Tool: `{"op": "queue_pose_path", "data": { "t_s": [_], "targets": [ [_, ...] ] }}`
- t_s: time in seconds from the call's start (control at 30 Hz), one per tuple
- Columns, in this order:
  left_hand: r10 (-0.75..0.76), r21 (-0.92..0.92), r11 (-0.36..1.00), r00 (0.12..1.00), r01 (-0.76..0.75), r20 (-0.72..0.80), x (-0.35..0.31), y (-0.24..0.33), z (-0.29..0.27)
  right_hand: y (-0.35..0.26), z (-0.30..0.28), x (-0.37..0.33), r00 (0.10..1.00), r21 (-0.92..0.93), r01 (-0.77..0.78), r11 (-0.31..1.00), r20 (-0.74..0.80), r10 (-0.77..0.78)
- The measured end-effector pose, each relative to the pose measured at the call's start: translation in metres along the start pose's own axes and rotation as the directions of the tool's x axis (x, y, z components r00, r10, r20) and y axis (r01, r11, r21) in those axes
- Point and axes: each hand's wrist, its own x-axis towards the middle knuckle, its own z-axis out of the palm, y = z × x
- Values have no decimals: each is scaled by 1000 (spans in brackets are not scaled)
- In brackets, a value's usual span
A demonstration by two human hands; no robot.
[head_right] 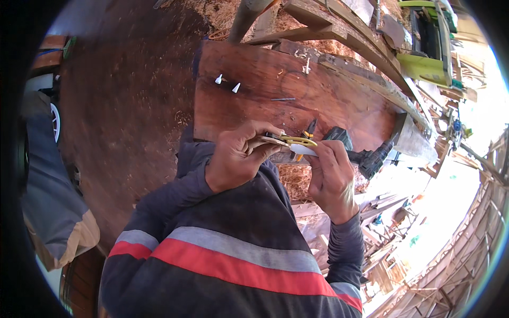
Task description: The person cuts a small wooden part using a band saw, applies glue to it, and uses a drill and a screwdriver to fasten the component together.
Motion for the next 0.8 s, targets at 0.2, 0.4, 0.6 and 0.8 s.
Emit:
{"op": "queue_pose_path", "data": {
  "t_s": [0.2, 0.4, 0.6, 0.8],
  "targets": [
    [43, 122, 992, 999, -41, -7, 3, 4, 4, -9, -8, 2, 999, -172, 29, 985, 38, -23],
    [-123, -262, 959, 991, 106, -51, 8, 1, 2, -8, -16, 4, 992, 68, -30, 997, -117, 38],
    [-81, -240, 969, 995, 65, -55, 9, 11, 3, -16, -3, 2, 986, 132, -125, 983, -94, 138],
    [-48, -235, 972, 995, 27, -84, 8, 8, 3, -17, -6, 6, 990, 142, -81, 987, -101, 96]
  ]
}}
